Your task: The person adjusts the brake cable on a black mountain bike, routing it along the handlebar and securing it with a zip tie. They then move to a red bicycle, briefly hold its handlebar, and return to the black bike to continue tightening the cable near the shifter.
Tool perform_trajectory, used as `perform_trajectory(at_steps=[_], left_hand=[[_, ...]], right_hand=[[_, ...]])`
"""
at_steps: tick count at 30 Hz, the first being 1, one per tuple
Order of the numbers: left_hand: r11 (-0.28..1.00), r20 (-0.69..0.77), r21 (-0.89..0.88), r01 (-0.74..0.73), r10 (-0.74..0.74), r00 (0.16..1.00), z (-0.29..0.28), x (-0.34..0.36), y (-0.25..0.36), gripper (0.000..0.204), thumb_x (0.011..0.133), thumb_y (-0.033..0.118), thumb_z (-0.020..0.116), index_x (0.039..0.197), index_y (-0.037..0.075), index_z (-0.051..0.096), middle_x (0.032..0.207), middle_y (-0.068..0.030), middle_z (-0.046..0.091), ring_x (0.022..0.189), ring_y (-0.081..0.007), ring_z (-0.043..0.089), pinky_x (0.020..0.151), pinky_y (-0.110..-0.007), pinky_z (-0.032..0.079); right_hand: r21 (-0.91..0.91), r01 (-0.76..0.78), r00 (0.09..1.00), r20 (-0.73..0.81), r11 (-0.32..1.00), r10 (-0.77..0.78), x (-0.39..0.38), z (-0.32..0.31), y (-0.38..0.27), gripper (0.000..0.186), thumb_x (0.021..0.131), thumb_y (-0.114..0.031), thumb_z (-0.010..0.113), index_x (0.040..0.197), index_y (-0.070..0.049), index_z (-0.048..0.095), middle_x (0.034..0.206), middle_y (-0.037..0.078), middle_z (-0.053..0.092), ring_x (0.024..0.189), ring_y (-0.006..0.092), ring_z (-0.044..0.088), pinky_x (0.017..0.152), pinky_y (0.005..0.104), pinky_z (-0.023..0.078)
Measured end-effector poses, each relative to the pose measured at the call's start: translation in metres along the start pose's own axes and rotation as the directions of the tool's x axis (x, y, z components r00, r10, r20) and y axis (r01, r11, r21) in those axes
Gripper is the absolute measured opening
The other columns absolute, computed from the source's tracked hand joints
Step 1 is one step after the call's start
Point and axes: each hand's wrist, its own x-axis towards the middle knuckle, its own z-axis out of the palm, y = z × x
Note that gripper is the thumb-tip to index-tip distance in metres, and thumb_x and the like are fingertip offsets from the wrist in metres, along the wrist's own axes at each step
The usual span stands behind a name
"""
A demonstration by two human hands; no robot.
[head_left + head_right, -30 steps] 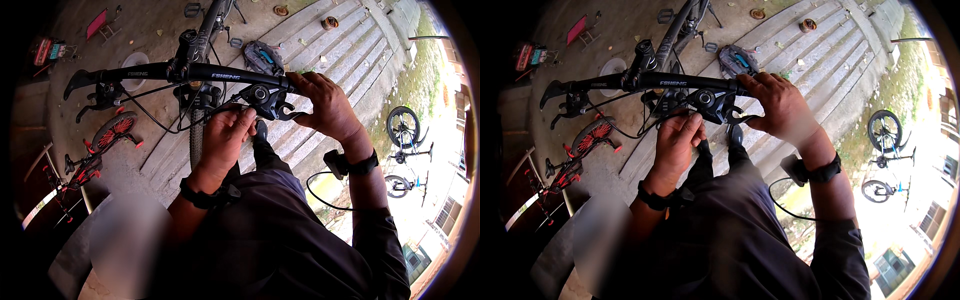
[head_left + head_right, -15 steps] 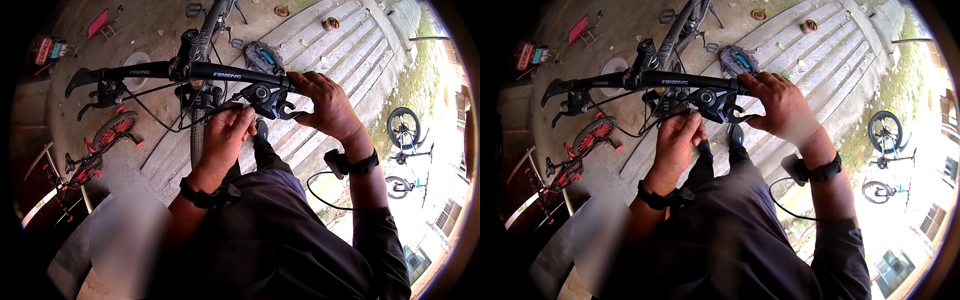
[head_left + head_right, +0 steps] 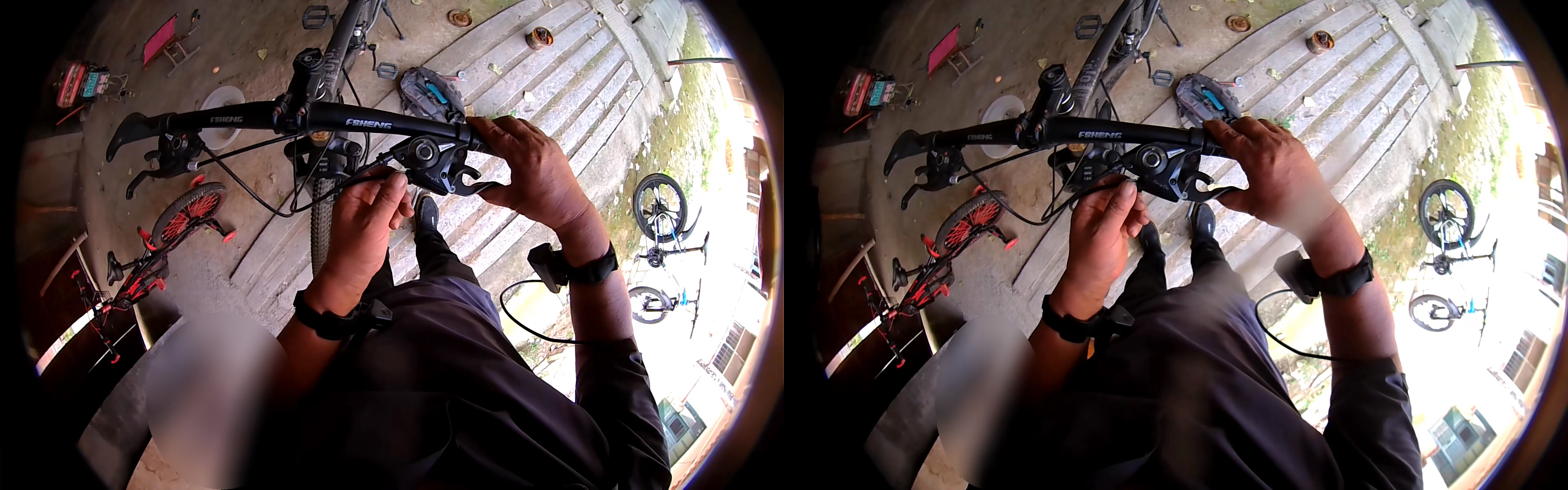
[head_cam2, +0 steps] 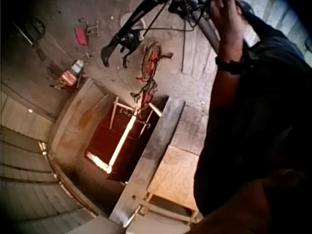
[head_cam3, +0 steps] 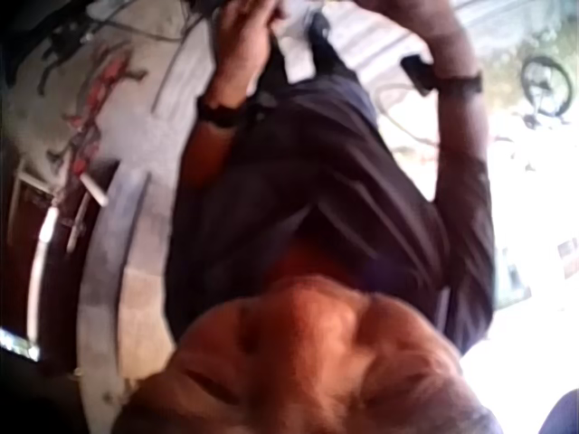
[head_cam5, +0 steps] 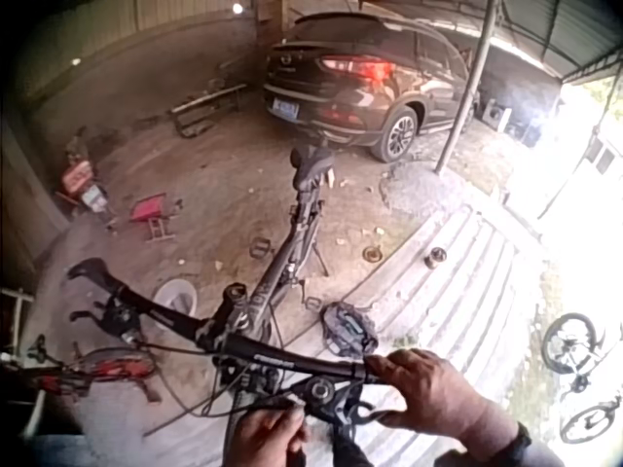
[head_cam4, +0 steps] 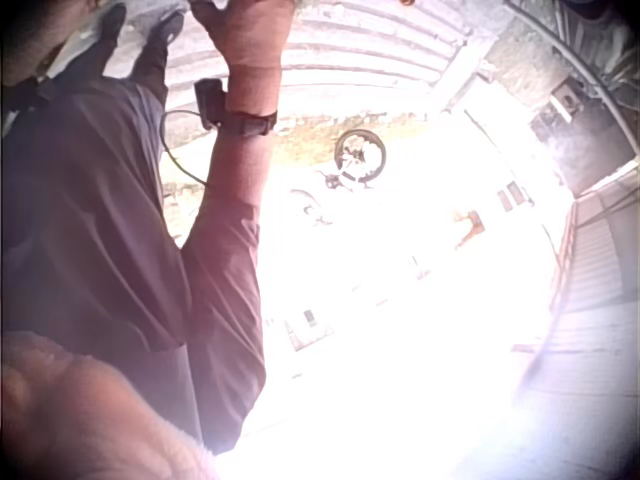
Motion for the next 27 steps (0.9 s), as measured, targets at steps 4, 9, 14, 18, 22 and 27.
perform_trajectory(at_steps=[4, 9, 14, 18, 22, 27], left_hand=[[0.999, 0.023, 0.034, -0.037, 0.036, 0.999, -0.0029, 0.0018, 0.0004, 0.017, 0.101, 0.02, 0.062, 0.104, 0.004, 0.065, 0.081, -0.0026, 0.065, 0.072, -0.0089, 0.057, 0.063, -0.022, 0.041], [0.995, 0.039, 0.061, -0.083, 0.08, 0.996, -0.0066, 0.0032, -0.0015, 0.016, 0.101, 0.017, 0.06, 0.106, 0.003, 0.065, 0.083, -0.0032, 0.065, 0.073, -0.0089, 0.057, 0.063, -0.022, 0.041], [0.989, 0.061, 0.086, -0.121, 0.116, 0.991, -0.0081, 0.0037, -0.0019, 0.014, 0.101, 0.015, 0.06, 0.109, 0.004, 0.063, 0.085, -0.0025, 0.065, 0.074, -0.0085, 0.057, 0.064, -0.022, 0.041], [0.983, 0.074, 0.114, -0.143, 0.135, 0.988, -0.0077, 0.0036, -0.0022, 0.014, 0.102, 0.017, 0.06, 0.109, 0.005, 0.061, 0.085, -0.0007, 0.064, 0.075, -0.0064, 0.057, 0.064, -0.02, 0.042], [0.984, 0.071, 0.111, -0.14, 0.133, 0.989, -0.0087, 0.0029, -0.0011, 0.013, 0.101, 0.012, 0.06, 0.111, 0.005, 0.064, 0.088, -0.0037, 0.066, 0.077, -0.0103, 0.059, 0.065, -0.023, 0.042], [0.989, 0.035, 0.079, -0.122, 0.12, 0.992, -0.0071, 0.002, -0.0054, 0.014, 0.101, 0.015, 0.061, 0.11, 0.004, 0.064, 0.085, -0.0029, 0.066, 0.074, -0.0101, 0.059, 0.063, -0.023, 0.041]], right_hand=[[-0.005, 0.008, 1.0, -0.001, 1.0, -0.008, 0.0002, -0.001, -0.0008, 0.084, 0.061, -0.016, 0.082, 0.139, -0.007, 0.053, 0.109, 0.016, 0.062, 0.103, 0.0354, 0.061, 0.093, 0.0405, 0.05], [-0.017, 0.008, 1.0, 0.001, 1.0, -0.008, 0.0006, -0.0005, -0.0007, 0.085, 0.062, -0.017, 0.083, 0.14, -0.006, 0.052, 0.111, 0.017, 0.062, 0.104, 0.0353, 0.061, 0.094, 0.0405, 0.05], [-0.025, 0.005, 1.0, -0.002, 1.0, -0.005, -0.0002, -0.001, -0.0016, 0.085, 0.062, -0.018, 0.083, 0.14, -0.006, 0.051, 0.112, 0.017, 0.062, 0.106, 0.0356, 0.06, 0.095, 0.0406, 0.05], [-0.018, -0.008, 1.0, 0.012, 1.0, 0.008, 0.0, -0.0009, -0.0009, 0.085, 0.062, -0.018, 0.083, 0.14, -0.007, 0.051, 0.113, 0.017, 0.061, 0.106, 0.0358, 0.06, 0.095, 0.0408, 0.049], [-0.021, -0.003, 1.0, 0.011, 1.0, 0.003, -0.0005, -0.0008, -0.0008, 0.085, 0.062, -0.018, 0.083, 0.14, -0.007, 0.051, 0.113, 0.017, 0.061, 0.106, 0.0357, 0.06, 0.095, 0.0408, 0.049], [-0.031, 0.009, 1.0, 0.004, 0.999, -0.008, -0.0009, -0.0003, 0.0, 0.085, 0.063, -0.018, 0.083, 0.141, -0.007, 0.051, 0.112, 0.017, 0.061, 0.106, 0.0356, 0.06, 0.094, 0.0409, 0.049]])
